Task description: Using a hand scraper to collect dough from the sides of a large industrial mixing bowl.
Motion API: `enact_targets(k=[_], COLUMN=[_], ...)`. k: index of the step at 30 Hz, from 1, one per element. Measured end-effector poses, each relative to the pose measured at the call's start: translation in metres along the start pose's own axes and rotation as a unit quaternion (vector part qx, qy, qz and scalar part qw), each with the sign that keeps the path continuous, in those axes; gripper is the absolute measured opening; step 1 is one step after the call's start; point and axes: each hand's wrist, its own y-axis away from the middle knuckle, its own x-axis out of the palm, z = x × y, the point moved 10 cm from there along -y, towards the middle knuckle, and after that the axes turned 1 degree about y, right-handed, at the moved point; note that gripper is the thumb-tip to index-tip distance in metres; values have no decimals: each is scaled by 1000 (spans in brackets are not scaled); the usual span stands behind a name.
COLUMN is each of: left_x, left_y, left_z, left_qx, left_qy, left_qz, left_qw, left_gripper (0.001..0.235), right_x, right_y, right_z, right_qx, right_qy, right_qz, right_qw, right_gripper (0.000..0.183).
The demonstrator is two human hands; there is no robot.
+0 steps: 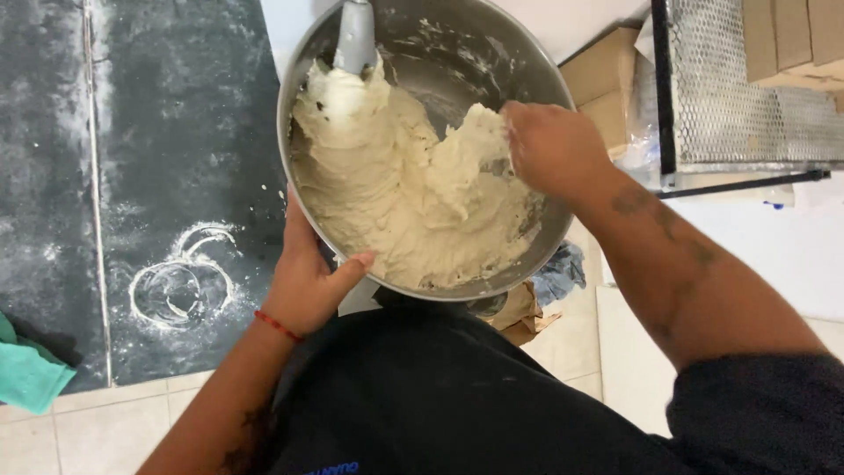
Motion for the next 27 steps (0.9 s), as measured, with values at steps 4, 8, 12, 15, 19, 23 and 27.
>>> enact_targets(k=[4, 8, 12, 15, 19, 23, 27], left_x=[-2, -2, 4, 12, 10, 11, 21], left_y=[-5, -6, 5, 5, 4, -9, 3], left_z=[-6, 6, 13, 23, 29, 39, 25], left_qx=[35, 35, 30, -6, 20, 44, 39], left_qy=[74, 106, 118, 122, 99, 36, 12], left_qz=[19, 16, 7, 17, 6, 8, 40], left_qw=[996, 994, 993, 992, 995, 998, 998], left_gripper=[113, 107, 112, 114, 106, 103, 106], right_x=[71, 96, 124, 161, 219, 268, 162], right_y=[-41, -70, -39, -3, 37, 78, 70], right_z=[1, 2, 10, -5, -18, -14, 59], right_qx=[-39, 112, -57, -281, -342, -385, -311], right_qy=[51, 75, 99, 135, -7, -196, -227], right_qz=[73, 124, 202, 276, 319, 356, 196], right_qw=[995, 983, 973, 909, 884, 829, 902], right_gripper=[24, 38, 38, 46, 44, 42, 30])
